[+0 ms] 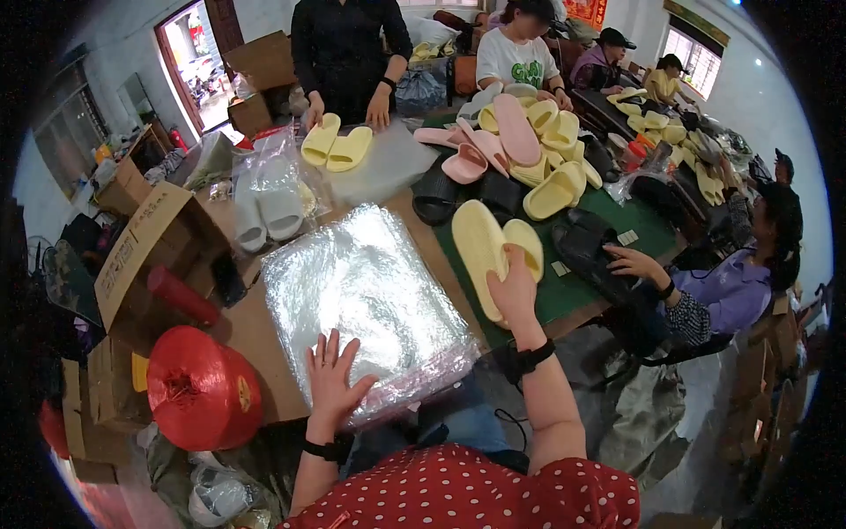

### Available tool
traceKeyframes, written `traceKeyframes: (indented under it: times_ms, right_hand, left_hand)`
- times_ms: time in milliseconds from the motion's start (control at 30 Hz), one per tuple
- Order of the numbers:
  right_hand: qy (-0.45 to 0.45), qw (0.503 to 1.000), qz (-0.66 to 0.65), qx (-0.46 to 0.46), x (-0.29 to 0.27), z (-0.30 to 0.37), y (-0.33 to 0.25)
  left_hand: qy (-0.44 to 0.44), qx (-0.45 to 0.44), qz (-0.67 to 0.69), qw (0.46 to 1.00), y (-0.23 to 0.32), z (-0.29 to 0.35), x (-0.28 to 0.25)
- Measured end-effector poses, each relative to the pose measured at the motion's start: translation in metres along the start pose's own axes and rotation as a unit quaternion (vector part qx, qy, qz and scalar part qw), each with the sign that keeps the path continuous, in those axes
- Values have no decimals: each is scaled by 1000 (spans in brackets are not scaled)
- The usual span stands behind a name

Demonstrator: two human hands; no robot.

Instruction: The recorder is taking various pairs of slippers from a table and bagging them individually in plastic wrap.

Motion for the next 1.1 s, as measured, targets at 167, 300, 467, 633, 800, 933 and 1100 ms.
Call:
traceKeyframes:
  times_ms: [167,300,467,633,800,933,1100]
  right_hand:
    - [54,958,265,-95,8,12,-26]
    - [-65,947,282,-139,71,40,-28]
    - [-48,964,214,-149,68,34,0]
    - [99,958,268,35,-14,-1,41]
    - [-72,958,260,98,25,-29,82]
    - [-90,963,253,-22,58,-36,61]
    - [-70,981,180,-34,57,-40,71]
  left_hand:
    - [-8,0,-4,1000,3,-3,-1]
    - [-7,-9,-4,1000,2,-1,-2]
    - [3,-3,3,1000,1,-1,1]
    - [4,8,-13,1000,4,-2,0]
    - [-2,4,-12,1000,5,-2,-3]
    - [-17,1,-20,1000,2,-2,1]
    - [-13,-4,-14,1000,4,-1,-1]
Point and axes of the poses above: each hand's wrist, its own z-axis away from the middle knuckle, its own x-axis out of the palm, y = z × x, the point moved 10 cm from there along -z, towards the middle knuckle, and after that the axes turned 1 degree about x, right-handed, at the moved point
